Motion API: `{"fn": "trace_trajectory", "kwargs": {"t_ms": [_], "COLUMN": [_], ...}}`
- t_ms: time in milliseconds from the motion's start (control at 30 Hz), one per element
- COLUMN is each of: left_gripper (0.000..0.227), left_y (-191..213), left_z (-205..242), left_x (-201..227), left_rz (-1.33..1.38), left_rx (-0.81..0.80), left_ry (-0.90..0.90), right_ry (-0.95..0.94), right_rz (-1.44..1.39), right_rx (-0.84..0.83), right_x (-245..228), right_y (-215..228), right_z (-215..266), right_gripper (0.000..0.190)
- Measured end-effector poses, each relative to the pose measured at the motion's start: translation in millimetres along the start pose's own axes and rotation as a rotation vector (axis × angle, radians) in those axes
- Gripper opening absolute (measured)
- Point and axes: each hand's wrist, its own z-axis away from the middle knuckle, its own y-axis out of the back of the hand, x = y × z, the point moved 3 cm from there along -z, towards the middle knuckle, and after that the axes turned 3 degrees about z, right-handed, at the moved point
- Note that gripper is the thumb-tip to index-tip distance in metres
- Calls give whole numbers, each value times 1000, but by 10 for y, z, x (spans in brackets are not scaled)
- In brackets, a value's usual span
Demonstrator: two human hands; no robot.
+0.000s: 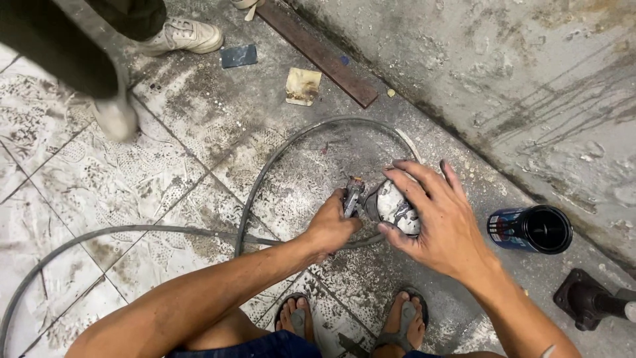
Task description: The person uses a spray gun to apply black paint to the side panel of a vehicle, moving the gun in steady strokes across the surface.
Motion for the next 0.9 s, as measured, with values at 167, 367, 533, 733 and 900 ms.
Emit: {"fn": "trace_trajectory", "kwargs": {"t_ms": [167, 367, 533, 733, 900], "left_gripper": [91, 79, 63, 73, 75], "left_y": [35, 83, 189, 148, 526], "left_z": [120, 102, 458, 455, 590], "left_x": [33, -54, 179, 229, -14], "left_rz": [-78, 90, 193, 370, 371], "left_rx": [58, 81, 306, 349, 360], "left_ry": [33, -43, -298, -263, -427], "right_ry": [-107, -180, -337, -252, -167], "right_rz": [16, -18, -934, -723, -885], "right_rx": [18, -27, 358, -249, -425], "right_x": [-80, 4, -186, 310, 1442], "right_y": [-35, -189, -785, -1935, -2442], "right_z": [-3, -42, 261, 496, 437], "right_gripper": [69, 100, 97, 85, 71]}}
